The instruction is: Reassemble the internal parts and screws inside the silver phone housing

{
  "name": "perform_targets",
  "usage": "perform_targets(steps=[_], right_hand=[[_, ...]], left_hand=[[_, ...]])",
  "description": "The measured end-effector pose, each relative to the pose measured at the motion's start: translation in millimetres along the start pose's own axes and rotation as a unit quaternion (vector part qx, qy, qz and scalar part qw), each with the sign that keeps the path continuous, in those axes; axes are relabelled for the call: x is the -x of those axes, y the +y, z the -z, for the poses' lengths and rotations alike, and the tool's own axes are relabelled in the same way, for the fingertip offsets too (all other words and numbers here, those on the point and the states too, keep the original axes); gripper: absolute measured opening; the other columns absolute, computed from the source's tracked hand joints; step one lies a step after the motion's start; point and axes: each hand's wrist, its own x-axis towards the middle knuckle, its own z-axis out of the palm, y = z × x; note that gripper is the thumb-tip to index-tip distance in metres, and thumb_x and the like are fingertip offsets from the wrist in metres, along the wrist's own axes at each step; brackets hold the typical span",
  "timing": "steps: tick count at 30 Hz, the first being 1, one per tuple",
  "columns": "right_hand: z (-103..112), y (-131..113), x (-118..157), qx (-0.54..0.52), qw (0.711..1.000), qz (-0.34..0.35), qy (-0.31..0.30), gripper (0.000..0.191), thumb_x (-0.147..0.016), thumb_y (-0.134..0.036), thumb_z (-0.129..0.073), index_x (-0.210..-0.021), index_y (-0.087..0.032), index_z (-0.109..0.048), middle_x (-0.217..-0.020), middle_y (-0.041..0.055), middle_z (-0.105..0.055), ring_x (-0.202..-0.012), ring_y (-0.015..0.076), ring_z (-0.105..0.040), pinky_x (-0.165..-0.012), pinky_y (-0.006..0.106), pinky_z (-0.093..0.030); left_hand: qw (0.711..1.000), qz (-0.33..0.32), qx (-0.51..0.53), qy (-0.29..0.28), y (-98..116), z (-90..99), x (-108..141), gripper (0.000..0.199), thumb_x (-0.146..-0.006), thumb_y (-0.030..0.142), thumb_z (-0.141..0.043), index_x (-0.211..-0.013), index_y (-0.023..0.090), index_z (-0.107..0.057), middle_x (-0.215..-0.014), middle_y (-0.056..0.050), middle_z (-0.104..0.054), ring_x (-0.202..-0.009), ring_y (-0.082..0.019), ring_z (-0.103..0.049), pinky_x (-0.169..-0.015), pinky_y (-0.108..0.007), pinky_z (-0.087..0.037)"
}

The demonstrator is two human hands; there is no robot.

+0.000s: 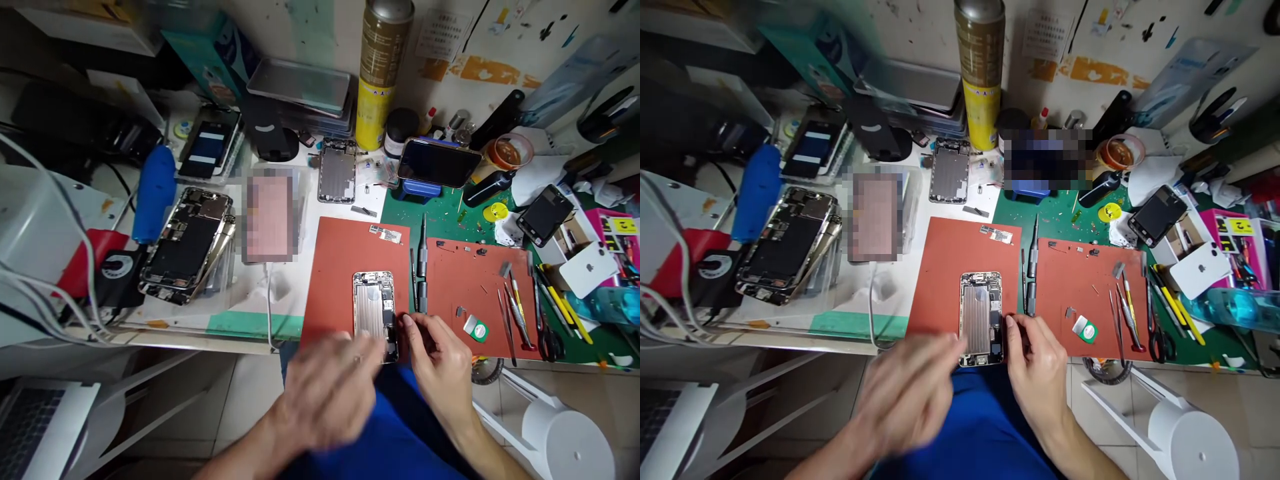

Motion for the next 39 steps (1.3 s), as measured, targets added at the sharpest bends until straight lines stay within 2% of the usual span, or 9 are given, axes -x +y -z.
perform_targets(steps=[2,3,4,6,16,20,25,29,39], right_hand=[[4,2,4,-0.007,1.0,0.003,0.005,0.025,-0.109,-0.038,-0.059,-0.103,-0.02,-0.076,-0.08,0.0028,-0.07,-0.063,0.015,-0.063,-0.059,0.026,-0.05],[5,3,6,-0.011,1.0,0.006,0.009,0.024,-0.109,-0.037,-0.061,-0.104,-0.02,-0.076,-0.08,0.0026,-0.069,-0.062,0.0147,-0.062,-0.058,0.026,-0.05],[6,4,8,-0.016,1.0,0.011,0.011,0.022,-0.108,-0.035,-0.061,-0.104,-0.02,-0.076,-0.079,0.0024,-0.069,-0.062,0.0144,-0.061,-0.058,0.025,-0.049],[6,5,11,-0.027,0.999,0.019,0.013,0.019,-0.107,-0.032,-0.063,-0.103,-0.019,-0.076,-0.079,0.0019,-0.068,-0.06,0.0136,-0.06,-0.056,0.025,-0.049],[11,8,18,-0.056,0.998,0.018,0.002,0.017,-0.107,-0.028,-0.062,-0.104,-0.02,-0.076,-0.08,0.0028,-0.069,-0.061,0.0138,-0.06,-0.054,0.023,-0.049],[16,11,19,-0.063,0.998,0.025,0.018,0.016,-0.107,-0.027,-0.062,-0.103,-0.02,-0.076,-0.081,0.0028,-0.069,-0.064,0.0143,-0.064,-0.053,0.023,-0.049],[28,18,25,-0.055,0.997,0.03,0.049,0.014,-0.107,-0.024,-0.062,-0.106,-0.021,-0.075,-0.085,0.0032,-0.072,-0.07,0.0154,-0.068,-0.061,0.024,-0.052],[37,26,31,-0.06,0.996,0.019,0.067,0.011,-0.106,-0.023,-0.065,-0.101,-0.021,-0.075,-0.083,0.0023,-0.072,-0.067,0.0152,-0.066,-0.061,0.025,-0.051],[56,37,40,-0.067,0.993,-0.011,0.097,0.016,-0.107,-0.023,-0.06,-0.099,-0.02,-0.074,-0.078,0.001,-0.067,-0.063,0.0141,-0.058,-0.06,0.026,-0.047]], left_hand=[[0.973,-0.122,-0.192,0.048,-9,-12.3,-30,0.045,-0.093,0.018,-0.065,-0.138,0.025,-0.071,-0.111,-0.012,-0.073,-0.099,-0.029,-0.067,-0.091,-0.046,-0.057],[0.953,-0.152,-0.257,0.051,-12,-18.4,-43,0.048,-0.095,0.016,-0.062,-0.143,0.02,-0.067,-0.112,-0.013,-0.07,-0.098,-0.028,-0.065,-0.091,-0.046,-0.057],[0.935,-0.17,-0.306,0.049,-16,-23.6,-53,0.05,-0.096,0.015,-0.06,-0.145,0.016,-0.064,-0.112,-0.014,-0.068,-0.098,-0.028,-0.063,-0.09,-0.046,-0.057],[0.919,-0.172,-0.352,0.035,-21,-30.7,-64,0.049,-0.097,0.016,-0.058,-0.146,0.013,-0.061,-0.113,-0.015,-0.063,-0.1,-0.029,-0.061,-0.091,-0.046,-0.056],[0.914,-0.162,-0.372,0.018,-26,-32.3,-65,0.048,-0.099,0.016,-0.056,-0.147,0.016,-0.057,-0.117,-0.014,-0.058,-0.102,-0.029,-0.057,-0.093,-0.046,-0.053],[0.911,-0.175,-0.373,0.022,-29,-32.5,-66,0.05,-0.099,0.015,-0.056,-0.149,0.018,-0.053,-0.116,-0.013,-0.058,-0.101,-0.028,-0.057,-0.092,-0.045,-0.051],[0.913,-0.187,-0.361,0.024,-29,-31.0,-66,0.052,-0.1,0.014,-0.055,-0.151,0.019,-0.05,-0.115,-0.012,-0.058,-0.099,-0.027,-0.058,-0.093,-0.046,-0.051],[0.914,-0.188,-0.36,0.015,-30,-30.2,-67,0.049,-0.101,0.015,-0.054,-0.15,0.017,-0.051,-0.113,-0.012,-0.059,-0.098,-0.027,-0.058,-0.09,-0.045,-0.051],[0.866,-0.219,-0.448,0.035,-38,-33.5,-77,0.04,-0.1,0.022,-0.053,-0.136,0.011,-0.067,-0.113,-0.019,-0.063,-0.09,-0.031,-0.057,-0.081,-0.046,-0.049]])
